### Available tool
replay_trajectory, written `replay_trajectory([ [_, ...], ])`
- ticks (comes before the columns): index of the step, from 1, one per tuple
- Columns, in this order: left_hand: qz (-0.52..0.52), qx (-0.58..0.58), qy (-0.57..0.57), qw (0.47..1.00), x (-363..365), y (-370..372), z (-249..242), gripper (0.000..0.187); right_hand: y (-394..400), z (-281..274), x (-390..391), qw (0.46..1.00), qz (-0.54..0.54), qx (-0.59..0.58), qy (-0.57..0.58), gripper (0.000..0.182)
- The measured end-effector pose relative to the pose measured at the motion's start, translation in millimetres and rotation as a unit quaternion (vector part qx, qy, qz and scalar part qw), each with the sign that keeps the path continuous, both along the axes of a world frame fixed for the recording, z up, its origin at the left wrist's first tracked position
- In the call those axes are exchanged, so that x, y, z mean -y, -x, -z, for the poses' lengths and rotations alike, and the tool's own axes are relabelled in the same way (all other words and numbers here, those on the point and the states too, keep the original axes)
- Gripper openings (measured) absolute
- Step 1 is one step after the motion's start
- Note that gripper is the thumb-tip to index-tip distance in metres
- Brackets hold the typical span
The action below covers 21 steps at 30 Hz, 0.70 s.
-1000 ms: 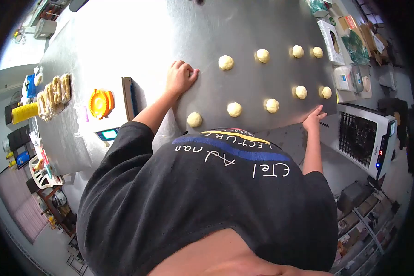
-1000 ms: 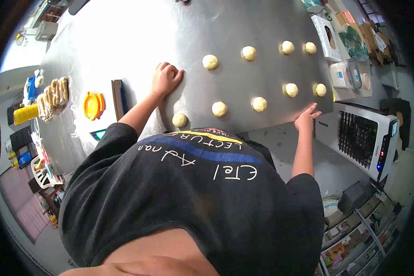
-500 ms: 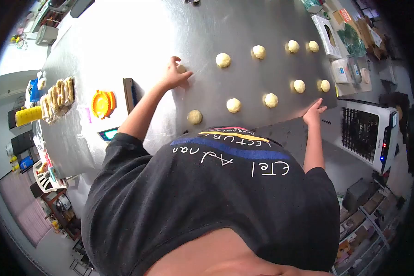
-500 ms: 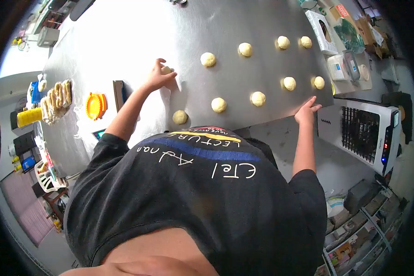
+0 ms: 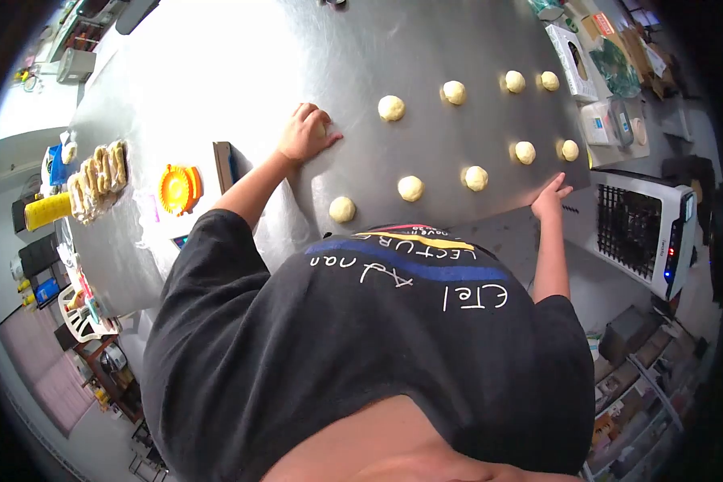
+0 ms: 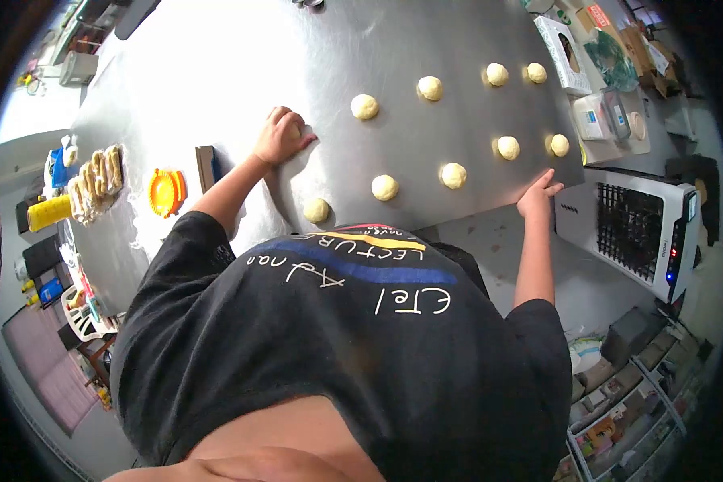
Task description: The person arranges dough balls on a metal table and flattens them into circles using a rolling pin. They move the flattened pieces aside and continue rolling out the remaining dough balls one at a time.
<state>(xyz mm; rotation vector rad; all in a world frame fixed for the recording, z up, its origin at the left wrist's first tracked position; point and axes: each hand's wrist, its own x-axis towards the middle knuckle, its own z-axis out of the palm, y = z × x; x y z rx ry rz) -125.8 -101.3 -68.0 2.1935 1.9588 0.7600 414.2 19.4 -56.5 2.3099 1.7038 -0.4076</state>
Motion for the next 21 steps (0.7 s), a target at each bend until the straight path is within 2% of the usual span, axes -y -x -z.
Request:
replay_trajectory([
  [2, -0.024, 0.023, 0.076, 0.997, -6, 6, 0, 0.035, -1, 0, -1, 1.000, 0.004, -0.003, 0.026, 0.104],
  [3, -0.038, 0.008, 0.057, 0.998, -10, 2, -10, 0.028, -4, 4, -3, 1.000, 0.003, -0.003, 0.026, 0.104],
  [6, -0.097, -0.014, 0.091, 0.991, -21, 2, -7, 0.026, -10, 11, -5, 1.000, 0.001, 0.009, 0.022, 0.106],
  [7, -0.097, -0.014, 0.088, 0.991, -22, -2, -7, 0.026, -10, 11, -4, 0.999, -0.004, 0.019, 0.028, 0.106],
  [9, -0.178, -0.056, 0.094, 0.978, -22, -14, -12, 0.029, -9, 10, -4, 0.999, -0.008, 0.028, 0.033, 0.106],
  [10, -0.175, -0.058, 0.091, 0.979, -21, -19, -18, 0.029, -8, 8, -4, 0.999, -0.002, 0.010, 0.033, 0.107],
  [12, -0.210, -0.042, 0.143, 0.966, -13, -31, -30, 0.038, -7, 7, -2, 0.999, 0.005, -0.008, 0.033, 0.108],
  [14, -0.205, -0.037, 0.119, 0.971, -2, -30, -21, 0.045, -3, 8, 1, 1.000, 0.000, 0.011, -0.007, 0.102],
  [16, -0.154, 0.075, 0.092, 0.981, 8, -18, -15, 0.046, 0, 2, 2, 1.000, 0.003, 0.001, 0.001, 0.102],
  [18, -0.118, 0.029, 0.074, 0.990, 13, -10, -20, 0.042, 2, -1, 2, 1.000, 0.006, -0.011, 0.008, 0.103],
  [20, -0.065, -0.093, 0.027, 0.993, 17, -11, -34, 0.042, 1, -1, 2, 1.000, 0.004, -0.007, 0.009, 0.103],
  [21, -0.065, -0.093, 0.027, 0.993, 15, -8, -25, 0.042, 1, 0, 2, 1.000, 0.004, -0.007, 0.008, 0.103],
])
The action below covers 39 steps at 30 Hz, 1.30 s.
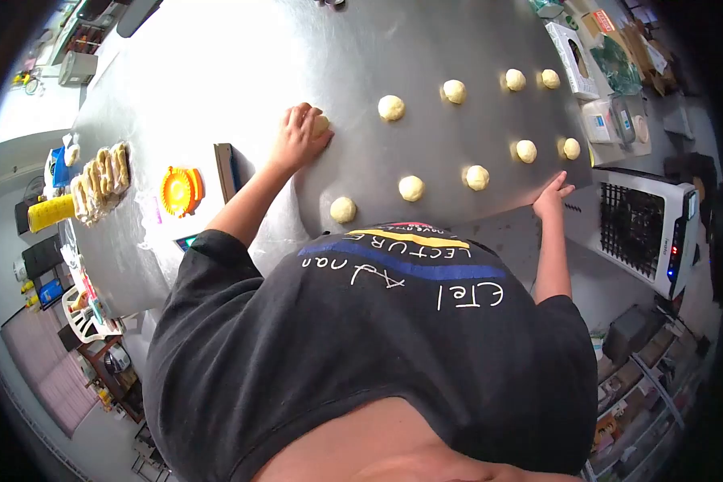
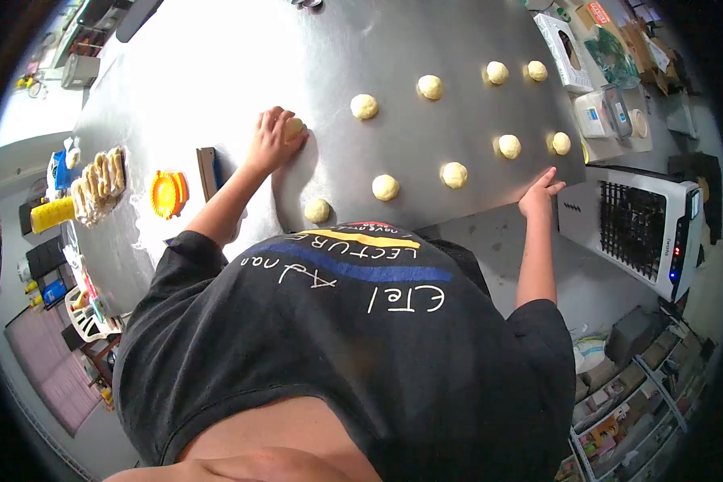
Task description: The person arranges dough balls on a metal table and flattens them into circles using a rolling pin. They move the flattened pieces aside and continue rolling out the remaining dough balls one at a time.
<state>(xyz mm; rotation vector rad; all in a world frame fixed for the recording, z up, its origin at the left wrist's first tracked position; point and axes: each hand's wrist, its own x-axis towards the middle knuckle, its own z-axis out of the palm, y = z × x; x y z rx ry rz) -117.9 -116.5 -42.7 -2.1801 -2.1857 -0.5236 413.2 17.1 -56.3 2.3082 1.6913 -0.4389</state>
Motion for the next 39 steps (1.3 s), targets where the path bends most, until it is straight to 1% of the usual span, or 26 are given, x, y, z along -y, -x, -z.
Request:
replay_trajectory([
  [2, 0.061, -0.016, -0.054, 0.996, -5, 7, 26, 0.043, -1, 2, 0, 1.000, -0.005, -0.003, -0.015, 0.102],
  [3, 0.062, -0.015, -0.054, 0.997, -7, 5, 25, 0.043, -3, 5, 0, 1.000, -0.005, -0.002, -0.015, 0.102],
  [5, 0.007, 0.107, -0.022, 0.994, -12, 0, 23, 0.040, -7, 9, 1, 0.999, -0.019, -0.002, -0.040, 0.101],
  [6, 0.006, 0.109, -0.022, 0.994, -15, 1, 22, 0.040, -9, 12, 0, 0.999, -0.020, 0.000, -0.040, 0.101],
  [8, 0.024, 0.147, 0.024, 0.989, -21, 8, 20, 0.029, -13, 18, -2, 0.999, -0.019, -0.004, -0.048, 0.101],
  [9, 0.022, 0.147, 0.024, 0.989, -25, 9, 18, 0.029, -12, 17, -3, 0.999, -0.020, -0.005, -0.048, 0.101],
  [11, 0.012, 0.128, 0.045, 0.991, -31, 9, 15, 0.023, -13, 13, -3, 0.999, -0.016, -0.026, -0.013, 0.106],
  [14, -0.002, 0.118, 0.029, 0.993, -31, 7, 20, 0.021, 1, -1, -1, 1.000, 0.007, -0.001, -0.011, 0.101],
  [15, -0.002, 0.117, 0.027, 0.993, -30, 1, 14, 0.021, -2, 3, -3, 1.000, 0.007, -0.002, -0.013, 0.101],
  [17, -0.092, 0.081, 0.080, 0.989, -25, -14, -2, 0.022, -10, 17, -2, 0.999, -0.013, -0.002, -0.042, 0.099],
  [18, -0.090, 0.079, 0.083, 0.989, -23, -6, 17, 0.022, -9, 15, -2, 0.999, -0.009, -0.003, -0.040, 0.099],
  [19, -0.070, 0.079, 0.064, 0.992, -20, 8, 51, 0.030, 0, 1, -2, 0.999, 0.007, -0.021, -0.029, 0.098],
  [20, -0.049, 0.080, 0.047, 0.994, -15, 19, 70, 0.038, 4, -4, -1, 0.999, 0.025, -0.037, -0.017, 0.097],
  [21, -0.045, 0.080, 0.052, 0.994, -13, 23, 59, 0.038, -2, 6, -1, 0.999, 0.030, -0.037, -0.013, 0.097],
  [22, -0.123, 0.351, 0.117, 0.921, -13, 26, 32, 0.043, -15, 24, -5, 0.999, -0.007, -0.022, -0.042, 0.100],
  [23, -0.193, 0.590, 0.172, 0.765, -13, 27, 6, 0.048, -24, 35, -4, 0.996, -0.044, -0.007, -0.072, 0.103],
  [24, -0.194, 0.621, 0.175, 0.739, -10, 28, -12, 0.050, -11, 14, -2, 0.999, -0.004, -0.022, -0.033, 0.103],
  [25, -0.188, 0.567, 0.165, 0.784, -12, 34, -5, 0.044, -8, 8, 0, 0.999, 0.002, -0.023, -0.031, 0.103],
  [26, -0.150, 0.440, 0.152, 0.872, -14, 34, -1, 0.041, -5, 5, 0, 1.000, 0.000, -0.019, -0.018, 0.102],
  [27, -0.109, 0.303, 0.131, 0.938, -17, 32, -2, 0.037, -3, 2, -1, 1.000, -0.002, -0.014, -0.007, 0.100],
  [28, -0.058, 0.243, 0.132, 0.959, -19, 21, -12, 0.032, -1, -2, -1, 1.000, 0.000, -0.014, -0.009, 0.100],
  [29, 0.075, 0.104, 0.037, 0.991, -20, 20, 0, 0.030, 2, -6, 0, 1.000, 0.000, -0.002, 0.005, 0.099],
  [31, 0.174, 0.078, 0.062, 0.980, -29, 7, 6, 0.024, 8, -14, 1, 1.000, -0.001, 0.012, 0.019, 0.098],
  [32, 0.183, 0.085, 0.018, 0.979, -31, 6, 15, 0.020, 12, -19, 2, 1.000, 0.003, 0.008, 0.021, 0.097],
  [36, 0.180, 0.115, 0.019, 0.977, -39, 14, 28, 0.019, 3, -8, 2, 1.000, -0.006, -0.009, -0.003, 0.097],
  [39, 0.175, 0.072, -0.009, 0.982, -46, 11, 24, 0.015, 2, -3, 2, 1.000, 0.000, -0.003, -0.018, 0.096],
])
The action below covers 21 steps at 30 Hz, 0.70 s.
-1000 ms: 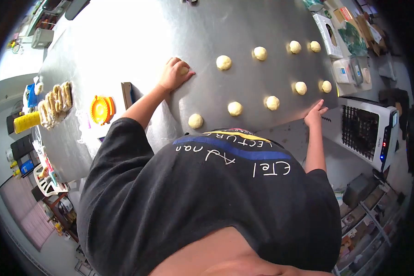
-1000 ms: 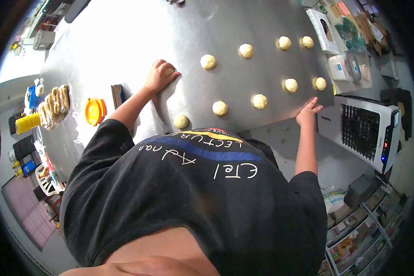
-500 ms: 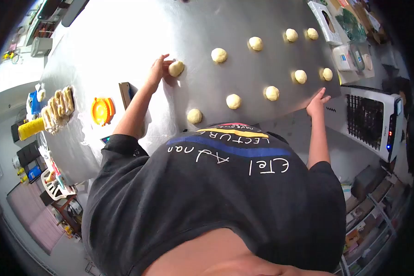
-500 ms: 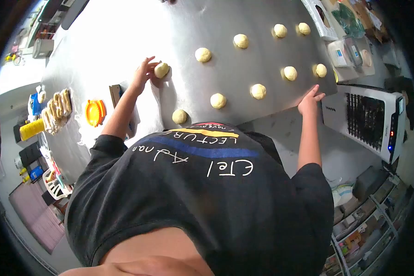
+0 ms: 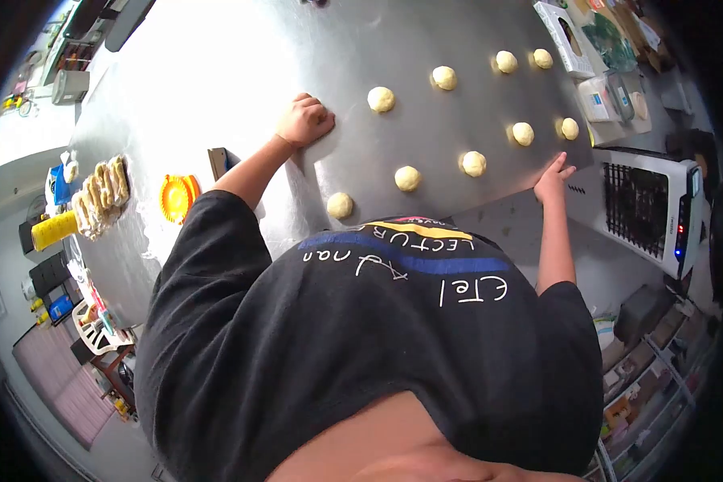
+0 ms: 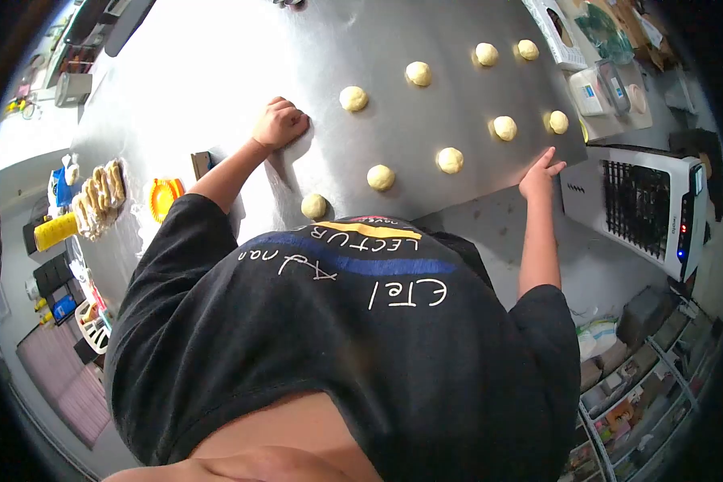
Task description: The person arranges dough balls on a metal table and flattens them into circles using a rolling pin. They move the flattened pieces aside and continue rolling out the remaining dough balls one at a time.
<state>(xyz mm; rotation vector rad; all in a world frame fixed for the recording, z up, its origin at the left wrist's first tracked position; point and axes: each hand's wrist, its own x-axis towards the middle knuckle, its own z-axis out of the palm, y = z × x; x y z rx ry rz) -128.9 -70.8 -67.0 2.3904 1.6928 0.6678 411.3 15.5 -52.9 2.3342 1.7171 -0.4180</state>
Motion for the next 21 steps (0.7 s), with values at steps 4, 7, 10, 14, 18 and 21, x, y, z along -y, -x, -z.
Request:
replay_trajectory([
  [4, -0.143, -0.053, 0.101, 0.983, 4, -22, -18, 0.022, -5, 8, 1, 0.999, -0.029, 0.019, -0.033, 0.097],
  [7, -0.224, -0.073, 0.162, 0.958, 21, -30, -33, 0.031, 0, -1, -1, 1.000, -0.005, -0.008, -0.008, 0.096],
  [10, -0.226, -0.066, 0.214, 0.948, 37, -10, -32, 0.052, -3, 3, 1, 1.000, -0.001, -0.027, 0.013, 0.101],
  [14, -0.167, -0.026, 0.208, 0.963, 50, 6, -33, 0.058, -2, 5, 4, 1.000, -0.005, -0.018, -0.026, 0.094],
  [18, -0.115, -0.019, 0.016, 0.993, 39, -5, -11, 0.044, 7, -10, 4, 1.000, 0.013, -0.015, 0.004, 0.095],
  [21, -0.158, 0.016, 0.029, 0.987, 31, -13, -3, 0.024, 0, 0, 2, 1.000, 0.008, -0.012, -0.011, 0.096],
])
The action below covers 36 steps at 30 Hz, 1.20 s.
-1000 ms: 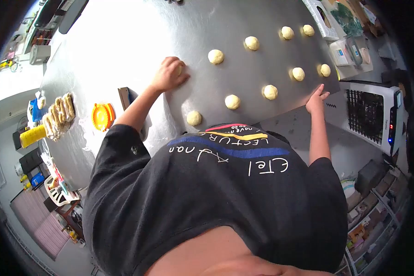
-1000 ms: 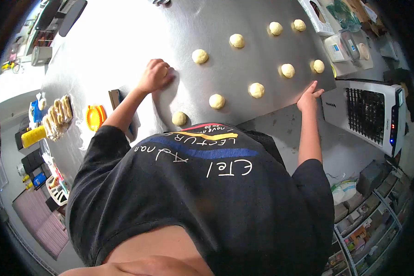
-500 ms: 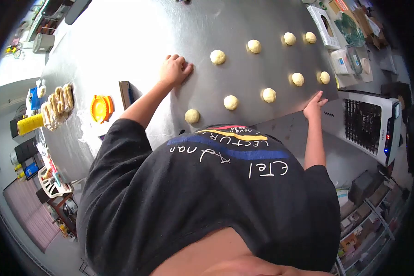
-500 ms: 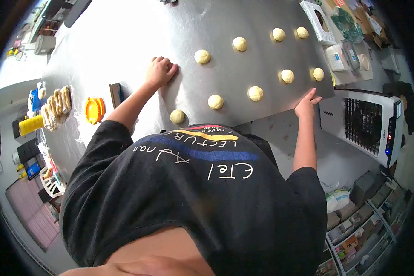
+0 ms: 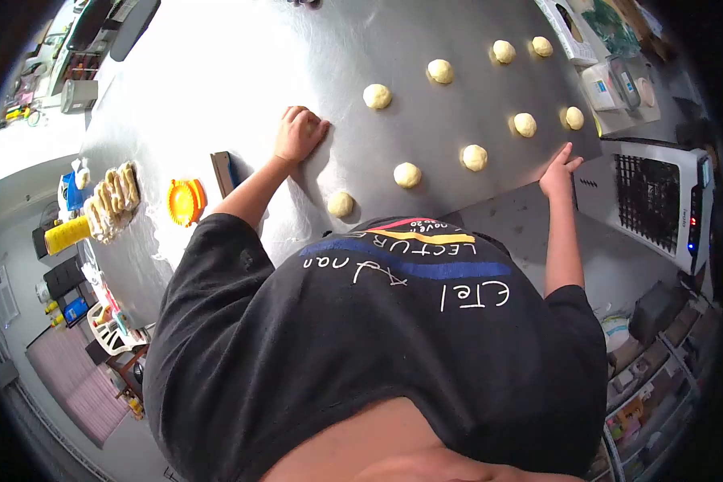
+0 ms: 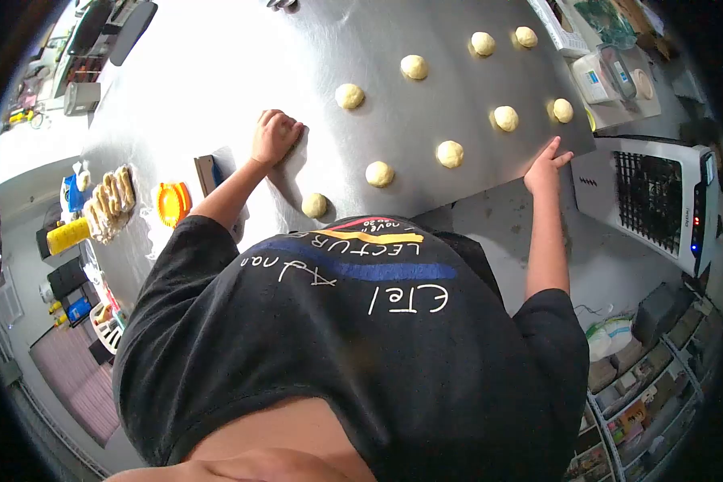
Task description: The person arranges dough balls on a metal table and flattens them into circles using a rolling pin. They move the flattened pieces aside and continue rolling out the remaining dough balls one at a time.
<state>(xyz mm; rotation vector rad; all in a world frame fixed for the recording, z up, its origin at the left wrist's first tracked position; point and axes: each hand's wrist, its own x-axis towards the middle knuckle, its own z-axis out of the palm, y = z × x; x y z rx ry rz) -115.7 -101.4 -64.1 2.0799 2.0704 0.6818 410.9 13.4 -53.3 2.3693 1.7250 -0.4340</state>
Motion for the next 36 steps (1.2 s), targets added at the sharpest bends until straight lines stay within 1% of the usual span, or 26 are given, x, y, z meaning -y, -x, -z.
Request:
replay_trajectory([
  [1, 0.000, 0.003, -0.001, 1.000, -4, 2, 0, 0.024, -3, 6, 0, 1.000, 0.000, 0.003, -0.001, 0.096],
  [3, 0.008, 0.012, 0.040, 0.999, -7, 6, 0, 0.023, -4, 8, 0, 0.999, -0.021, 0.023, -0.019, 0.098],
  [4, 0.003, 0.034, 0.029, 0.999, -9, 5, -2, 0.025, -4, 4, 0, 0.999, -0.027, 0.026, -0.020, 0.098],
  [5, -0.001, 0.037, 0.027, 0.999, -9, 3, -5, 0.025, -2, 1, 2, 1.000, -0.022, 0.003, -0.018, 0.098],
  [7, -0.048, 0.081, 0.032, 0.995, -10, -3, -12, 0.031, 1, -4, 1, 0.999, -0.018, -0.021, -0.017, 0.099],
  [9, -0.071, 0.072, 0.040, 0.994, -8, -9, -9, 0.035, 0, -4, 1, 1.000, -0.008, -0.028, -0.004, 0.100],
  [11, -0.179, 0.045, 0.031, 0.982, -8, -20, -5, 0.035, -4, 3, 1, 1.000, -0.014, -0.021, -0.007, 0.099],
  [12, -0.201, 0.059, 0.076, 0.975, -7, -26, -17, 0.038, -3, 3, 0, 1.000, -0.017, -0.011, -0.010, 0.099],
  [15, -0.224, 0.021, 0.111, 0.968, 7, -27, -17, 0.039, -2, 1, 1, 1.000, -0.013, -0.014, -0.009, 0.097],
  [16, -0.187, -0.003, 0.151, 0.971, 13, -19, -19, 0.041, -2, 0, 1, 1.000, -0.014, -0.015, -0.007, 0.097],
  [17, -0.187, -0.004, 0.152, 0.970, 17, -14, -21, 0.041, -1, -2, 1, 1.000, -0.012, -0.018, -0.004, 0.096],
  [19, -0.104, -0.014, 0.118, 0.987, 25, -4, -27, 0.042, -1, -1, 2, 1.000, -0.011, -0.023, -0.001, 0.096],
  [20, -0.049, -0.086, 0.072, 0.992, 26, 2, -27, 0.039, -4, 1, 1, 1.000, -0.018, -0.018, 0.000, 0.095],
  [21, -0.050, -0.087, 0.072, 0.992, 24, 3, -27, 0.039, -6, 3, 0, 1.000, -0.025, -0.013, 0.000, 0.095],
  [23, 0.055, -0.073, 0.047, 0.995, 15, 6, -24, 0.033, -9, 8, -1, 0.999, -0.028, -0.015, -0.008, 0.094],
  [24, 0.100, -0.096, 0.050, 0.989, 6, 5, -19, 0.023, -9, 10, -1, 0.999, -0.031, -0.016, -0.015, 0.094],
  [25, 0.098, -0.095, 0.049, 0.989, 5, 6, -15, 0.023, -10, 12, 0, 0.999, -0.032, -0.014, -0.015, 0.094],
  [27, 0.058, -0.032, 0.037, 0.997, 4, 3, -9, 0.022, -9, 9, 1, 0.998, -0.048, -0.007, -0.030, 0.094],
  [28, 0.055, -0.024, -0.003, 0.998, 1, 2, -8, 0.029, -8, 5, 1, 0.998, -0.053, -0.005, -0.031, 0.094],
  [30, 0.054, -0.036, 0.000, 0.998, -5, 3, -10, 0.026, -1, -3, 1, 0.999, -0.029, -0.026, -0.002, 0.095],
  [31, 0.058, -0.048, 0.007, 0.997, -2, 2, -14, 0.025, -4, 1, 0, 0.999, -0.039, -0.024, -0.002, 0.095],
  [32, 0.020, -0.050, 0.040, 0.998, -1, 0, -16, 0.028, -9, 11, -1, 0.999, -0.043, -0.023, -0.024, 0.096],
  [33, 0.008, -0.047, 0.041, 0.998, 0, -7, -21, 0.028, -11, 15, -1, 0.998, -0.048, -0.022, -0.044, 0.096],
  [34, -0.063, -0.038, 0.038, 0.997, 0, -15, -23, 0.030, -4, 3, 0, 0.998, -0.037, -0.044, -0.030, 0.098],
  [35, -0.133, -0.028, 0.035, 0.990, 3, -22, -20, 0.032, -7, 7, 0, 0.998, -0.048, -0.039, -0.026, 0.098],
  [36, -0.170, -0.003, 0.065, 0.983, 4, -26, -19, 0.032, -8, 10, 0, 0.998, -0.055, -0.032, -0.026, 0.098],
])
